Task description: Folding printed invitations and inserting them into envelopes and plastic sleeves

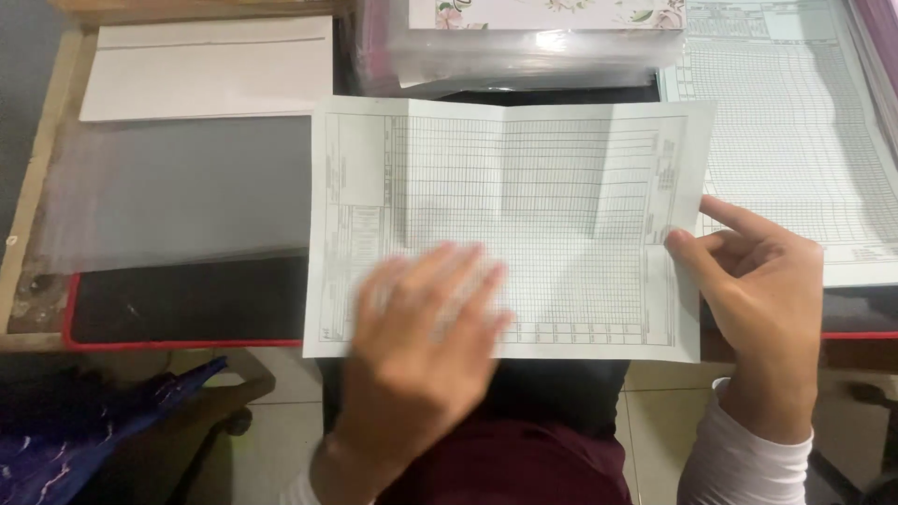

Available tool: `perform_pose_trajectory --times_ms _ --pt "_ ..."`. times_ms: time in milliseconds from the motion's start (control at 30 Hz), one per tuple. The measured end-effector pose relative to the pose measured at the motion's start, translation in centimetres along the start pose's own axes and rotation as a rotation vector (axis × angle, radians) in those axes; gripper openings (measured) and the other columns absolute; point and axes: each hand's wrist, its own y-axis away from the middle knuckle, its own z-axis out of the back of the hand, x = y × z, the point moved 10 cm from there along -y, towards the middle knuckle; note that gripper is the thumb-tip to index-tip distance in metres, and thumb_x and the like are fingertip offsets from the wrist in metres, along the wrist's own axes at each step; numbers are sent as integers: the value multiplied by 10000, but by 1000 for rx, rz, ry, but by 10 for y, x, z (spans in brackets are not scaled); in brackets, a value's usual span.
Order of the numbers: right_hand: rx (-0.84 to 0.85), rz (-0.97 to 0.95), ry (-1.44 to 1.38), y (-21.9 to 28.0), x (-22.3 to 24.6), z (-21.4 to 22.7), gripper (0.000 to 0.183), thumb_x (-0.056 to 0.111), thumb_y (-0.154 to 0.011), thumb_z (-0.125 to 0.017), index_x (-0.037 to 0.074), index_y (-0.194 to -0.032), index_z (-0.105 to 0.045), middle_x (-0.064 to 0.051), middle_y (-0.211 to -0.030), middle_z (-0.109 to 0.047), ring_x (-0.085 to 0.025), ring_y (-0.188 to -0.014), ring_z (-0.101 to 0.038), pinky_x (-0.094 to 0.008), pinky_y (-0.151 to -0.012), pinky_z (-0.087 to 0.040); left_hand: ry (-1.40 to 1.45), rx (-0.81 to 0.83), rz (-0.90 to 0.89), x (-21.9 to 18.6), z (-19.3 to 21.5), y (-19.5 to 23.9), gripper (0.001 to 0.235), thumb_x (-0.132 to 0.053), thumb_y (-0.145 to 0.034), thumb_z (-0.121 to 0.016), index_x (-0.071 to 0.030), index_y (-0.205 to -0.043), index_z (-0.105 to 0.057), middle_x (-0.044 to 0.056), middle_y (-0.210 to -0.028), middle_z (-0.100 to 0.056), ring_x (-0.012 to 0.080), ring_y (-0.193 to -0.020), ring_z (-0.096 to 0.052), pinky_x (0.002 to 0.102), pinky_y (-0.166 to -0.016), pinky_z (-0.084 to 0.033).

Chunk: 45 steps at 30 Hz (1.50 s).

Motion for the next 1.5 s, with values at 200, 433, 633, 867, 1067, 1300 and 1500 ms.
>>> perform_pose_trajectory --times_ms 200,433,633,867,1067,1300,1500 --pt "5 86 108 0 -4 -3 472 124 -931 -757 13 -1385 -694 -46 -806 -701 -89 -692 -604 -221 -651 -505 52 -34 -225 -59 -50 4 34 -89 -1000 -804 -89 -1033 -796 58 -1075 -779 207 -1027 -721 410 -902 -549" --pt "-208 865 570 44 55 -2 229 34 -1056 -860 -48 -1269 -835 -195 -1118 -735 -318 -992 -651 -422 -874 -520 95 -53 -212 -64 -53 6 84 -38 -1009 -729 -56 -930 -751 119 -1024 -775 245 -938 -710 417 -855 -548" --pt "504 844 426 54 68 -63 373 187 -973 -600 52 -1316 -660 -146 -1415 -630 -352 -1424 -502 -565 -1216 -315 44 -38 -187 -67 -54 8 152 -43 -1028 -620 -53 -942 -744 112 -1054 -753 251 -994 -743 387 -835 -539" --pt "576 847 654 51 66 -80 596 354 -1034 -454 21 -1527 -421 -139 -1619 -413 -350 -1523 -299 -561 -1196 -226 31 -88 -200 -69 -49 9 217 -34 -1044 -560 -51 -912 -732 89 -966 -735 207 -988 -753 364 -841 -522" --pt "567 871 782 20 62 -94 667 454 -1066 -358 20 -1572 -335 -162 -1644 -344 -370 -1524 -253 -604 -1184 -194 25 -117 -254 -69 -44 13 236 -27 -1029 -549 -66 -901 -744 88 -985 -772 182 -953 -769 331 -863 -509" --pt "508 907 906 -2 63 -103 740 504 -1009 -467 33 -1568 -351 -149 -1630 -373 -361 -1495 -310 -638 -1172 -217 13 -161 -290 -67 -38 17 202 -37 -1028 -613 -93 -882 -742 61 -963 -784 154 -934 -782 300 -832 -510" --pt "551 895 982 -10 56 -101 843 624 -968 -433 105 -1611 -267 -71 -1677 -283 -357 -1490 -261 -710 -1122 -210 455 -135 -371 -89 -21 29 351 -32 -1078 -544 -119 -745 -617 143 -1026 -769 210 -928 -762 325 -765 -508"
